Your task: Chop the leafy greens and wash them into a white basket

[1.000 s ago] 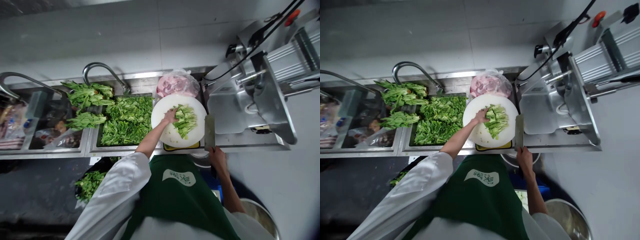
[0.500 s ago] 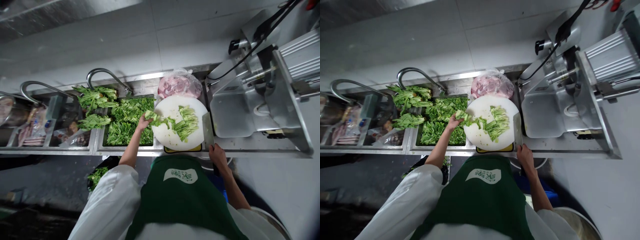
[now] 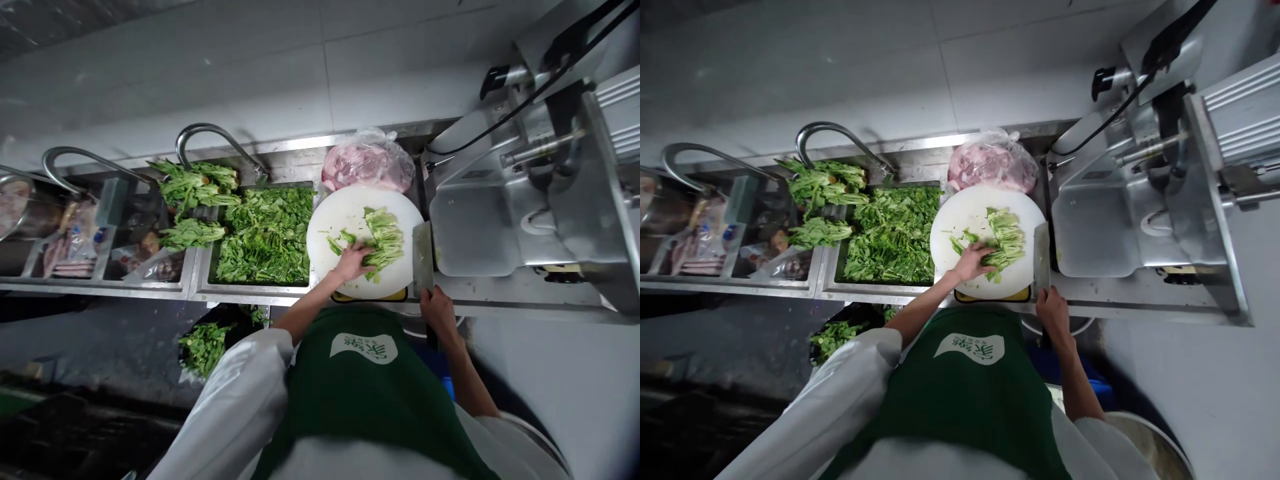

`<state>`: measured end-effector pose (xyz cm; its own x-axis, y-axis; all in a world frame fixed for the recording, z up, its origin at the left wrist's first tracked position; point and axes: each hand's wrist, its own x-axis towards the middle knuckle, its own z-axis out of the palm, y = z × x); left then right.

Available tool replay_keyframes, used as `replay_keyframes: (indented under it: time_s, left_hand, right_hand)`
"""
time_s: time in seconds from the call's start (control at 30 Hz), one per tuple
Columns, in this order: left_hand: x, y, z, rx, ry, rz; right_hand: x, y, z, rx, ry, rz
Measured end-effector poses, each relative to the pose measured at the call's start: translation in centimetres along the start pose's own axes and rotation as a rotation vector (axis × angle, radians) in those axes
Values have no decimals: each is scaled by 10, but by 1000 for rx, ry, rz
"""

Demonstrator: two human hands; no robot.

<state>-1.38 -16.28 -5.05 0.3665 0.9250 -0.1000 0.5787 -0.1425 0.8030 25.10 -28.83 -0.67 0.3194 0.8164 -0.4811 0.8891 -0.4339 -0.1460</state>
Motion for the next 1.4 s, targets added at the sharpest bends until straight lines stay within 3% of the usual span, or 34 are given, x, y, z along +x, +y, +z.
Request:
replay_keyframes:
  time_s: [0.03, 0.1, 0.3, 0.43, 0.5, 0.63, 0.7, 0.83, 0.93, 1.07, 1.2, 1.3, 1.4]
  left_hand:
    - [6, 2, 11, 0, -33, -6]
    - [15, -4, 13, -19, -72, -40]
    - [28, -43, -33, -221, -106, -114]
    - [25, -47, -40, -257, -98, -161]
    - [21, -43, -41, -134, -29, -170]
    - [14, -25, -35, 182, 226, -132]
    - [11, -14, -27, 238, 178, -60]
    - [6, 0, -10, 273, -42, 32]
    - [4, 5, -11, 254, -45, 14]
    - [1, 12, -30, 99, 45, 16]
    - [-10, 10, -49, -313, 131, -6]
    - [-34, -7, -63, -600, 260, -123]
    - [-76, -39, -80, -745, 443, -247]
  right_hand:
    - [0, 0, 0, 4, -5, 8]
    - [-1, 0, -1, 16, -9, 23]
    - [-2, 0, 0, 64, -2, 48]
    - [-2, 0, 2, 93, -10, 58]
    - [-1, 0, 2, 93, -10, 51]
    - [0, 1, 3, 93, -16, 46]
    - [0, 0, 2, 90, -23, 48]
    - [0, -3, 0, 80, -16, 63]
    - [0, -3, -1, 86, -21, 64]
    - [1, -1, 0, 89, -32, 64]
    - [1, 1, 2, 90, -23, 53]
    - [2, 3, 4, 94, -9, 37]
    - [7, 3, 5, 51, 24, 34]
